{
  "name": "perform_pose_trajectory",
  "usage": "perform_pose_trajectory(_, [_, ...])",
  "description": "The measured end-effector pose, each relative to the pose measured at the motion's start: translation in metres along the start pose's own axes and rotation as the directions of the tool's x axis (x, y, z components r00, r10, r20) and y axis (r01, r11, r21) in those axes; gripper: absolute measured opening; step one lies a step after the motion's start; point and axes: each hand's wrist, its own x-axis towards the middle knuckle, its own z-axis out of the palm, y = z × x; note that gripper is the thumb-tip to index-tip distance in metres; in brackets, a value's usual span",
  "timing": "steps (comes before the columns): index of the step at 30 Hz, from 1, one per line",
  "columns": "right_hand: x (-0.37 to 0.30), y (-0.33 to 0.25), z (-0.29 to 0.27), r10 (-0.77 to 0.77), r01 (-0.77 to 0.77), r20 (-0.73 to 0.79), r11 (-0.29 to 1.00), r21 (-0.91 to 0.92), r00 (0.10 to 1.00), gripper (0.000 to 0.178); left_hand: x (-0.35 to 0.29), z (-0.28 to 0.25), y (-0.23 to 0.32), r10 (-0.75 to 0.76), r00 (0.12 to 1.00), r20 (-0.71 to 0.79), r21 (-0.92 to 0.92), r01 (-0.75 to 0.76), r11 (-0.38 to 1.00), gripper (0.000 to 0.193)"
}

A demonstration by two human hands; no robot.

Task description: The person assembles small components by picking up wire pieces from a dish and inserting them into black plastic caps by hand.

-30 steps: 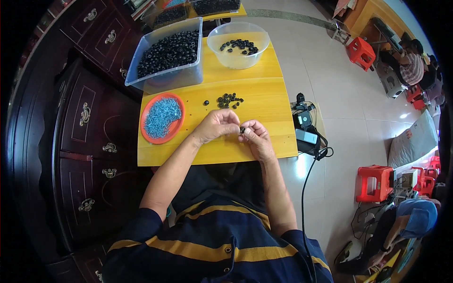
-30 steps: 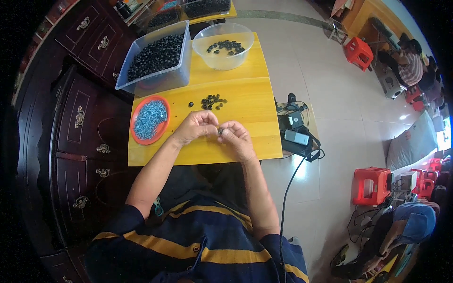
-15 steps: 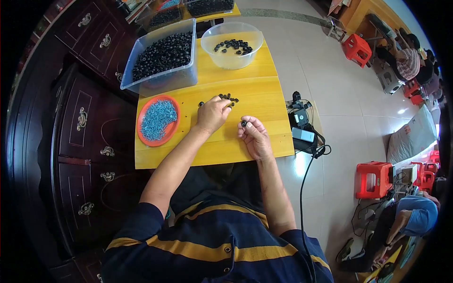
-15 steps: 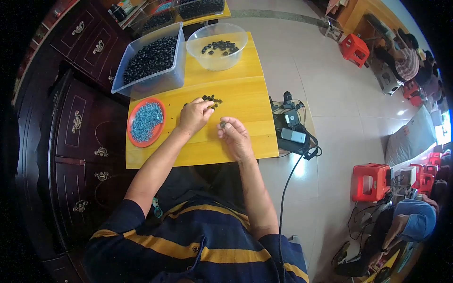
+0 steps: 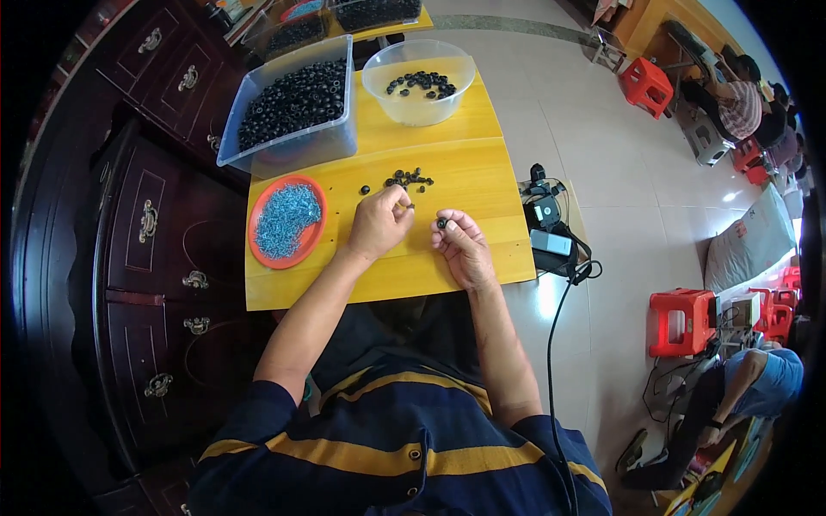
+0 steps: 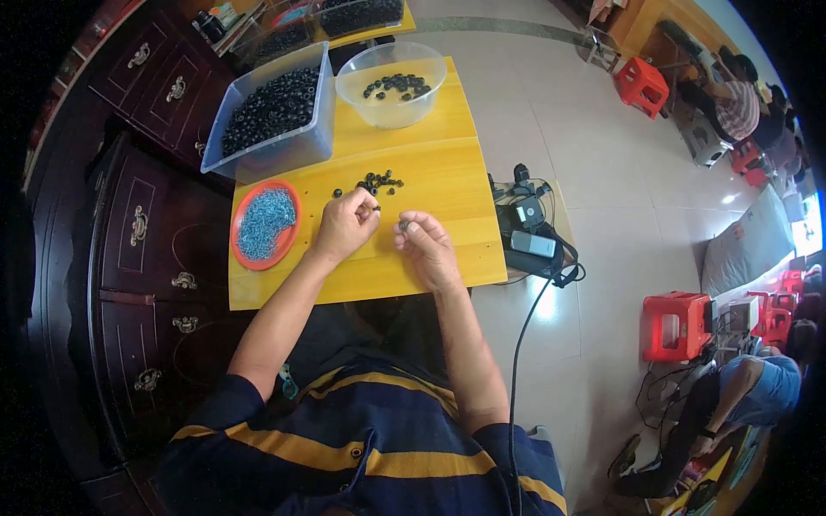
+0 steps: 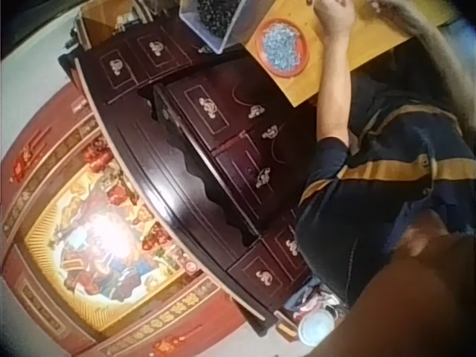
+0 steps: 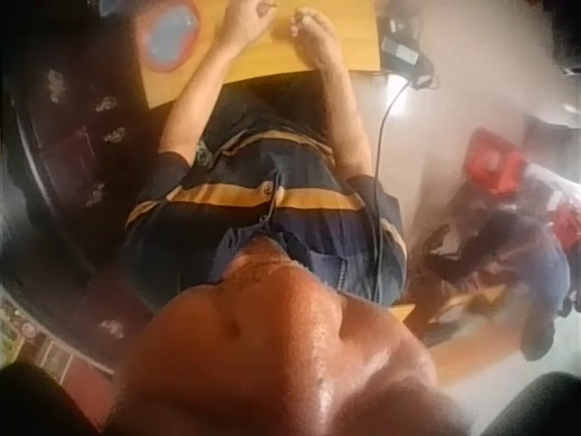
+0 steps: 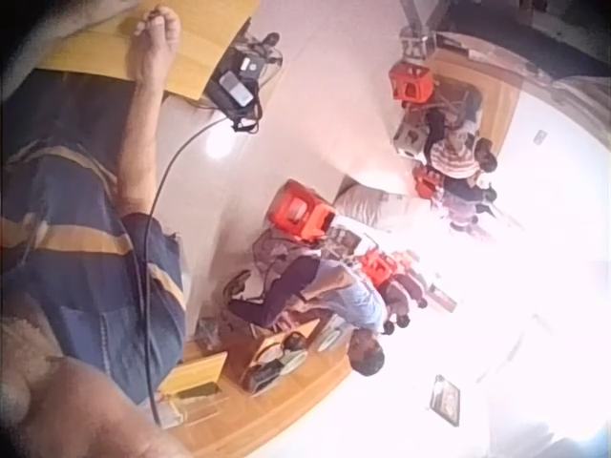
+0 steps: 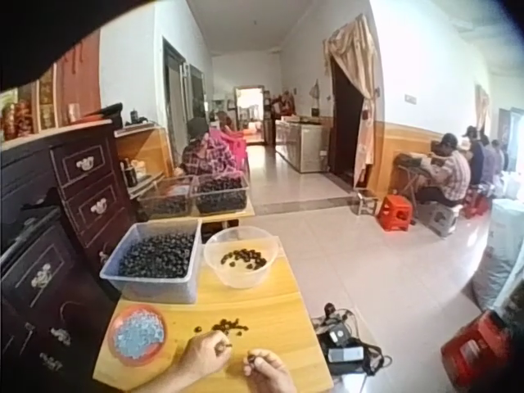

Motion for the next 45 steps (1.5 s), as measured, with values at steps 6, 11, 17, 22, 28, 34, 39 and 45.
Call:
perform_pose_trajectory(6, [0.001,0.002,-0.001,0.001,-0.001,-0.008,1.000,-0.020,1.000,0.019,-0.019,-0.006,0.019,-0.114,0.992,0.061,-0.408,0.129,0.904,0.011])
perform_pose_trajectory(11, [0.002,0.004,-0.001,-0.038,0.038,0.010,0.999,-0.015,0.999,0.018,-0.021,-0.010,0.035,-0.044,0.997,0.057,-0.421,0.064,0.905,0.009])
perform_pose_trajectory(17, [0.003,0.006,0.000,-0.037,0.037,0.000,0.997,-0.066,0.999,0.016,-0.021,-0.010,0.045,-0.066,0.997,0.042,-0.399,0.078,0.914,0.009])
perform_pose_trajectory(22, [0.003,0.008,-0.001,-0.051,0.051,-0.003,0.996,-0.071,0.999,0.015,-0.022,-0.009,0.045,0.001,0.998,0.062,-0.352,0.021,0.936,0.009])
perform_pose_trajectory(28, [0.003,0.008,0.002,-0.062,0.061,-0.017,0.996,-0.072,0.998,0.013,-0.020,-0.009,0.044,-0.023,0.995,0.098,-0.451,0.065,0.890,0.009])
perform_pose_trajectory(34, [0.003,0.009,0.000,-0.067,0.065,-0.023,0.995,-0.073,0.997,0.013,-0.019,-0.012,0.045,0.025,0.995,0.095,-0.395,0.015,0.919,0.009])
perform_pose_trajectory(39, [0.005,0.011,-0.004,-0.051,0.049,-0.027,0.996,-0.075,0.998,0.013,-0.015,-0.015,0.039,0.291,0.956,0.041,-0.175,-0.280,0.944,0.011])
perform_pose_trajectory(45, [0.005,0.009,-0.005,-0.024,0.022,-0.034,0.998,-0.060,0.999,0.012,-0.010,-0.019,0.037,0.382,0.919,0.096,-0.149,-0.366,0.919,0.013])
